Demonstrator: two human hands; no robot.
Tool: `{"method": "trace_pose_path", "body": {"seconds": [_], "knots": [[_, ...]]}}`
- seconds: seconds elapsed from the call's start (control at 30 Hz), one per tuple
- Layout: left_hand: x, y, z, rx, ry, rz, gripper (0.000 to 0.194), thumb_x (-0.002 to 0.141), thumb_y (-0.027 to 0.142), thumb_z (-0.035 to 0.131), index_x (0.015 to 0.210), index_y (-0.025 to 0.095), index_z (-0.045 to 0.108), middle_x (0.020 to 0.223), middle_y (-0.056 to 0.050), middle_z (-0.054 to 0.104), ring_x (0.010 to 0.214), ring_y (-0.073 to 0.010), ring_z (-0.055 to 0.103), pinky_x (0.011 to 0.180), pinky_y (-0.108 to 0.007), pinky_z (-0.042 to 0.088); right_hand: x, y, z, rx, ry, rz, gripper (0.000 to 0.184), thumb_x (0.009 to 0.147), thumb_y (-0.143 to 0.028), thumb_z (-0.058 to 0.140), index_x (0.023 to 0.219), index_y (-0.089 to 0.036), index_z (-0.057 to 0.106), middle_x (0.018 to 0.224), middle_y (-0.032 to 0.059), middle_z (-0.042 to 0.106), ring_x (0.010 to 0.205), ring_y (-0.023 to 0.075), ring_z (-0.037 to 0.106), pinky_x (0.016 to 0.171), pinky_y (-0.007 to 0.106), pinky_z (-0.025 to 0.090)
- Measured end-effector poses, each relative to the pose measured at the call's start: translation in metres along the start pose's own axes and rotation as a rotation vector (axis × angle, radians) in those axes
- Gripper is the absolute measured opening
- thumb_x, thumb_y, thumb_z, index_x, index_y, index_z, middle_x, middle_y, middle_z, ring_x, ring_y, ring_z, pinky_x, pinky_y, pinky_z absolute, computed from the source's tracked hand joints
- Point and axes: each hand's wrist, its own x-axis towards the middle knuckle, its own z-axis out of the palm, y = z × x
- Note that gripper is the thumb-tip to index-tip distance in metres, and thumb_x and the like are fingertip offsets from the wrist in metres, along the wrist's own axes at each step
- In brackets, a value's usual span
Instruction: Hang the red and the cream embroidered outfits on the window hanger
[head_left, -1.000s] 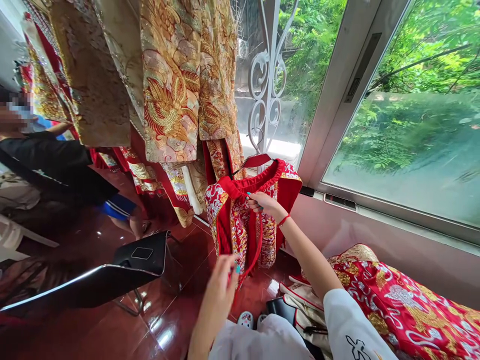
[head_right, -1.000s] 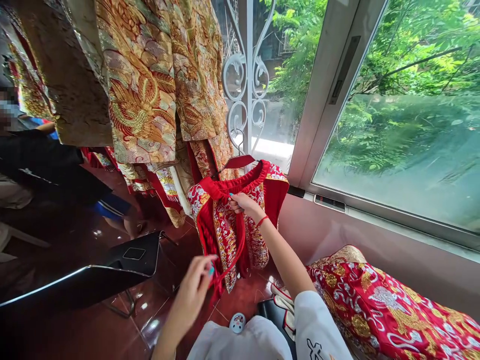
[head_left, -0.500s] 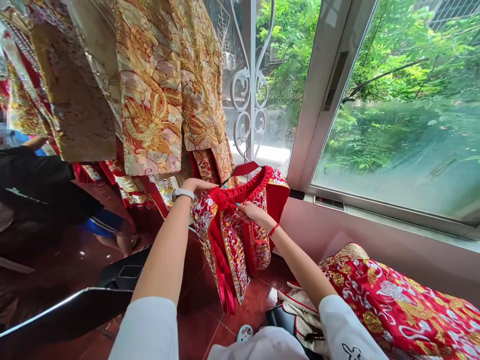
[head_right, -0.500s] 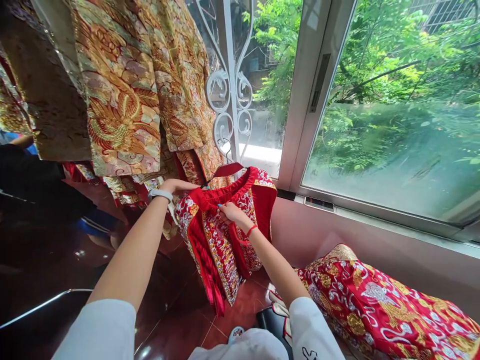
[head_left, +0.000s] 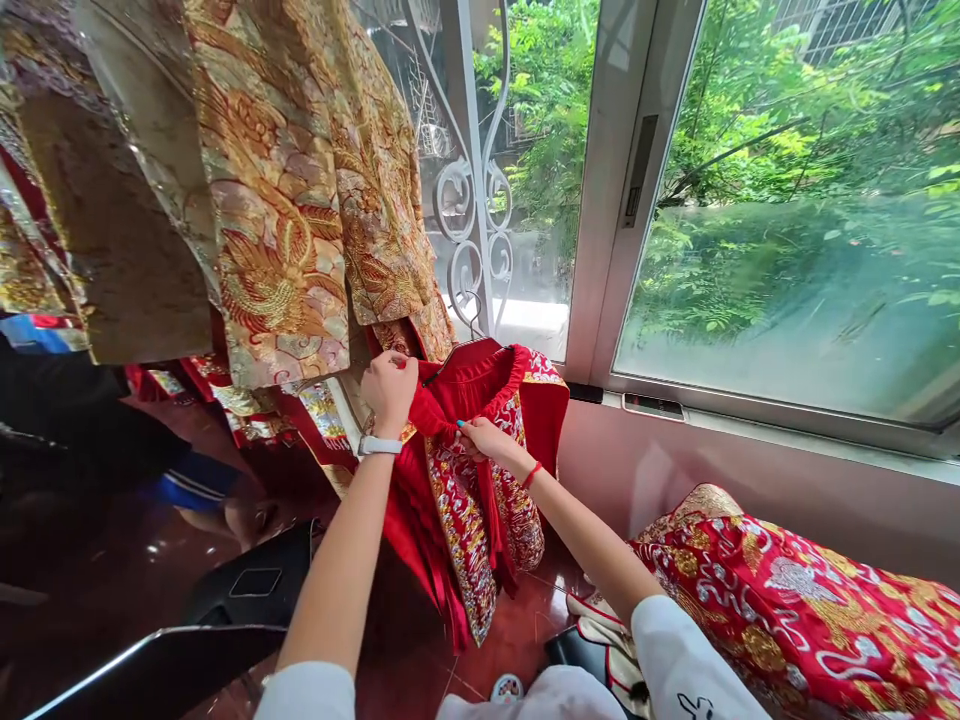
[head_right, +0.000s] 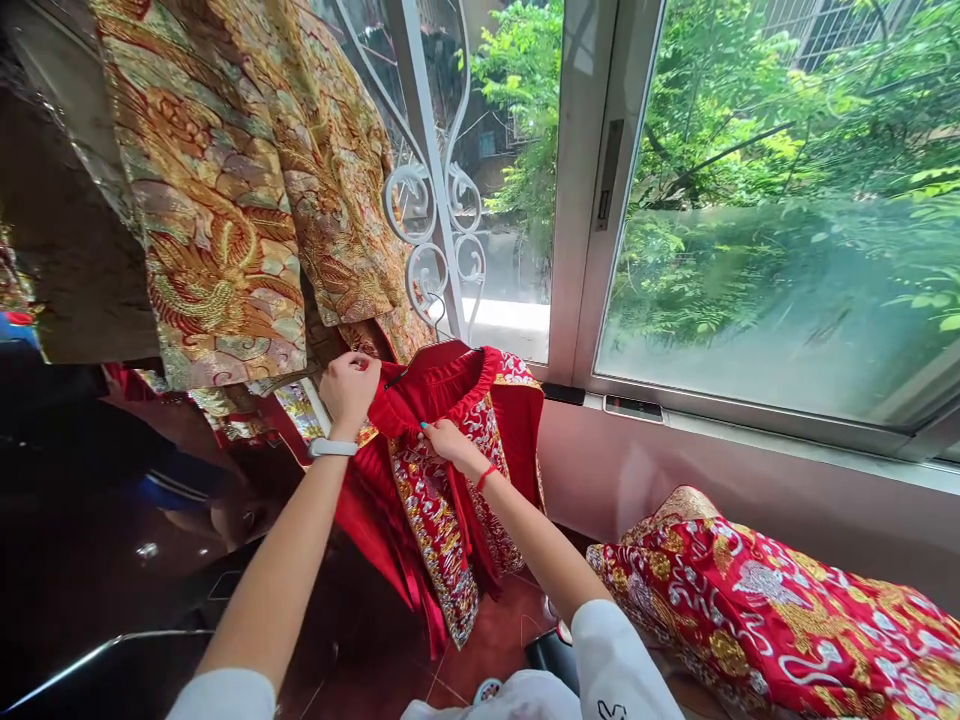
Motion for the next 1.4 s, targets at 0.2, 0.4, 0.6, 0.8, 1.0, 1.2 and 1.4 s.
{"method": "trace_pose_path", "body": {"seconds": [0.2, 0.4, 0.6, 0.8, 1.0, 1.2, 1.4], "knots": [[-0.042, 0.020, 0.003, -0.079, 0.183, 0.039, 0.022, 0.085, 0.025, 0.050, 0.096, 0.020, 0.068, 0.078, -0.008, 0.067, 0.080, -0.0248, 0.060, 0.074, -0.034, 0.041, 0.008, 0.009, 0.008, 0.086, 0.062, 0.063, 0.032, 0.099, -0.027, 0.043, 0.068, -0.021, 0.038, 0.046, -0.0099, 0.033, 0.039, 0.0052, 0.024, 0.041, 0.019, 0.021], [-0.068, -0.016, -0.019, -0.020, -0.125, 0.436, 0.039, 0.085, 0.028, 0.056, 0.121, 0.018, 0.064, 0.104, -0.013, 0.062, 0.105, -0.0331, 0.052, 0.098, -0.047, 0.041, 0.007, 0.017, -0.005, 0.128, 0.064, 0.096, 0.035, 0.091, -0.036, 0.057, 0.066, -0.022, 0.037, 0.045, -0.0107, 0.034, 0.038, 0.0046, 0.022, 0.040, 0.019, 0.018], [-0.041, -0.060, -0.043, -0.186, -0.525, 0.577, 0.072, 0.079, 0.018, 0.060, 0.148, 0.026, 0.041, 0.117, -0.006, 0.052, 0.116, -0.0239, 0.052, 0.106, -0.038, 0.043, 0.004, 0.016, -0.017, 0.161, 0.035, 0.081, 0.035, 0.090, -0.032, 0.058, 0.065, -0.023, 0.035, 0.047, -0.0103, 0.032, 0.040, 0.0050, 0.020, 0.041, 0.020, 0.013], [-0.049, -0.055, -0.025, 0.080, -0.441, 0.598, 0.063, 0.093, 0.017, 0.046, 0.154, 0.029, 0.032, 0.125, -0.010, 0.049, 0.087, -0.0203, 0.066, 0.076, -0.032, 0.051, 0.005, 0.006, -0.028, 0.167, 0.034, 0.044, 0.038, 0.092, -0.029, 0.056, 0.064, -0.024, 0.031, 0.048, -0.0102, 0.029, 0.041, 0.0049, 0.016, 0.041, 0.020, 0.013], [-0.052, -0.056, -0.012, 0.131, -0.328, 0.553, 0.046, 0.098, 0.028, 0.048, 0.144, 0.026, 0.048, 0.124, -0.010, 0.066, 0.099, -0.0276, 0.069, 0.073, -0.032, 0.050, -0.006, -0.022, -0.066, 0.173, 0.020, -0.025, 0.038, 0.092, -0.024, 0.053, 0.063, -0.023, 0.028, 0.050, -0.0102, 0.025, 0.044, 0.0049, 0.014, 0.041, 0.019, 0.013], [-0.047, -0.050, -0.019, 0.163, -0.346, 0.453, 0.045, 0.095, 0.042, 0.053, 0.138, 0.029, 0.056, 0.116, -0.010, 0.074, 0.102, -0.0303, 0.069, 0.074, -0.032, 0.048, -0.015, -0.008, -0.079, 0.104, -0.062, -0.025, 0.040, 0.089, -0.024, 0.056, 0.060, -0.023, 0.028, 0.051, -0.0097, 0.026, 0.045, 0.0048, 0.016, 0.042, 0.019, 0.013], [-0.028, -0.055, -0.019, 0.286, -0.335, 0.382, 0.042, 0.093, 0.052, 0.051, 0.125, 0.028, 0.065, 0.099, -0.012, 0.076, 0.094, -0.0330, 0.070, 0.068, -0.032, 0.043, -0.016, -0.011, -0.066, -0.004, -0.086, -0.036, 0.044, 0.089, -0.029, 0.059, 0.059, -0.023, 0.028, 0.048, -0.0107, 0.023, 0.044, 0.0049, 0.014, 0.042, 0.020, 0.012]]}}
